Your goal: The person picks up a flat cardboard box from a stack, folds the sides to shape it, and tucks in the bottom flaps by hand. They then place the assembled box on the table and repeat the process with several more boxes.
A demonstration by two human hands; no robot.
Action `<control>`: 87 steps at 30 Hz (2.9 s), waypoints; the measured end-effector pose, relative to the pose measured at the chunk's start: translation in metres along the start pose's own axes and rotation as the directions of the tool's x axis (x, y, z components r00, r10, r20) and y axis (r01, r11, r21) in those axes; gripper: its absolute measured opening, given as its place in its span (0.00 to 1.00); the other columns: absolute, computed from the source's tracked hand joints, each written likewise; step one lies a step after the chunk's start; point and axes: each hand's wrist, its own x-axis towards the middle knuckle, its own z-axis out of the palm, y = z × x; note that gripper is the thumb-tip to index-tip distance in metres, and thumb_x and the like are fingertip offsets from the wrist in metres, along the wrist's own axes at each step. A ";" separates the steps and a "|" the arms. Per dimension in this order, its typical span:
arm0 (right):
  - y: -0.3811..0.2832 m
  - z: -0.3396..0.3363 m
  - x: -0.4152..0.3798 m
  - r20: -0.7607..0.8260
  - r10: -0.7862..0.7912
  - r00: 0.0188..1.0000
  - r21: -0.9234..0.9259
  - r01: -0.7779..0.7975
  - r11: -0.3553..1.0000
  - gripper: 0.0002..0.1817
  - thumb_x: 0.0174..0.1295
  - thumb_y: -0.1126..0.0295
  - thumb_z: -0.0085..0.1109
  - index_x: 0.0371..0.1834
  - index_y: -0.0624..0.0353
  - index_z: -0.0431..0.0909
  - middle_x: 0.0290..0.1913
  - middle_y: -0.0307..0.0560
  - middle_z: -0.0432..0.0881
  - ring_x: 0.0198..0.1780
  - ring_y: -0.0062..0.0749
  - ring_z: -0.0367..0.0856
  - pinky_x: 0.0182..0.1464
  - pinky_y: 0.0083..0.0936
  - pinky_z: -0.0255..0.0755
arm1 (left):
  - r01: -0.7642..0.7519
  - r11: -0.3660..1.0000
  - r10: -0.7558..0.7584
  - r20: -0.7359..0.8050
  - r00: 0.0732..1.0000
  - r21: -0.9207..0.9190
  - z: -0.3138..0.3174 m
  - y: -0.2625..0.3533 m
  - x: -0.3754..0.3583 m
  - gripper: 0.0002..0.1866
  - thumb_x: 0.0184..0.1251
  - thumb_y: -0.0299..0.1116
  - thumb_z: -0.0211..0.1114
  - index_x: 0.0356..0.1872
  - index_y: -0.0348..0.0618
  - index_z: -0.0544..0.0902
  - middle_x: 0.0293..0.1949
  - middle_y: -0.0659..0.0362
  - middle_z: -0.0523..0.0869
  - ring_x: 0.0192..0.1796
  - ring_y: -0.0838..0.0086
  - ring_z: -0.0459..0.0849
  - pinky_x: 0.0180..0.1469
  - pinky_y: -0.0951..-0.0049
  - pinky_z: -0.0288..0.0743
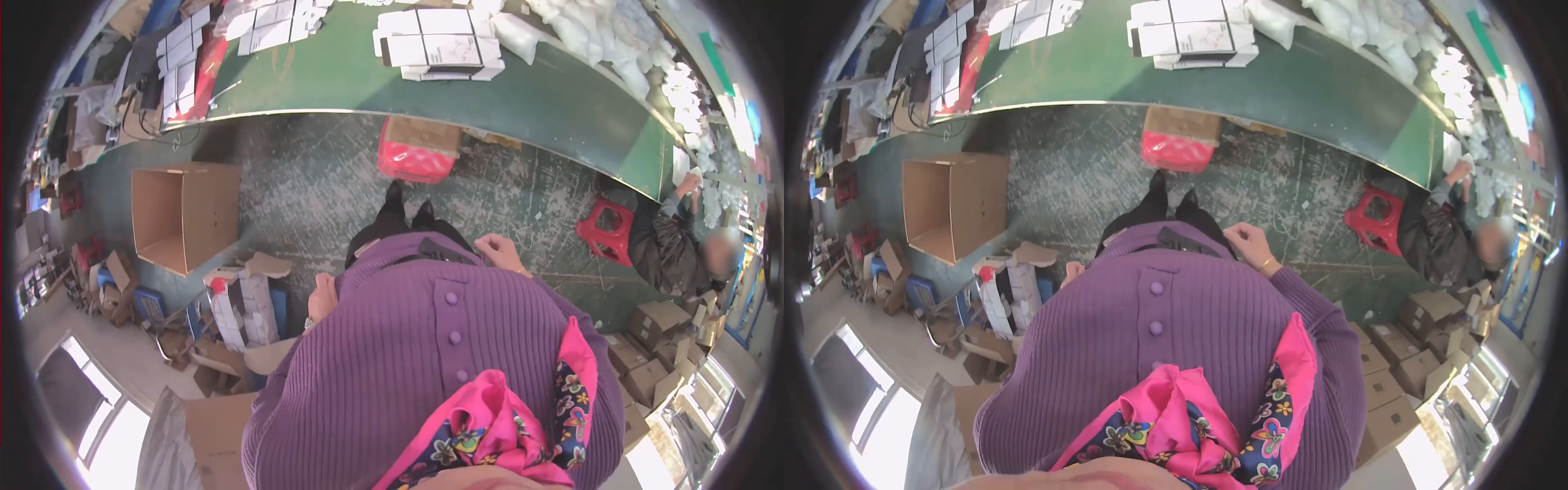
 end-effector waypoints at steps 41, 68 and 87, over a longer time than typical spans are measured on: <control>-0.242 -0.200 0.355 -0.174 -0.251 0.952 0.195 0.283 0.939 0.15 0.59 0.64 0.65 0.48 0.57 0.81 0.45 0.40 0.85 0.44 0.28 0.81 0.46 0.25 0.77 | 0.106 0.994 -0.105 -0.360 0.927 -0.016 0.205 0.373 0.321 0.16 0.61 0.44 0.69 0.43 0.46 0.79 0.38 0.61 0.79 0.39 0.68 0.77 0.43 0.63 0.73; -0.227 -0.138 0.358 0.569 0.145 0.810 0.793 -0.587 0.165 0.23 0.75 0.76 0.50 0.72 0.59 0.63 0.75 0.61 0.64 0.77 0.50 0.60 0.74 0.42 0.66 | -0.476 0.436 0.182 0.444 0.878 0.764 0.229 0.524 0.475 0.53 0.39 0.74 0.73 0.67 0.55 0.72 0.62 0.62 0.75 0.66 0.67 0.72 0.69 0.52 0.55; -0.207 -0.134 0.317 0.537 0.255 0.804 0.745 -0.594 0.303 0.11 0.67 0.77 0.51 0.51 0.60 0.69 0.58 0.59 0.73 0.62 0.55 0.75 0.69 0.46 0.72 | -0.507 0.633 0.267 0.451 0.852 0.585 0.150 0.564 0.276 0.25 0.59 0.55 0.72 0.25 0.49 0.69 0.26 0.65 0.70 0.28 0.73 0.66 0.27 0.68 0.59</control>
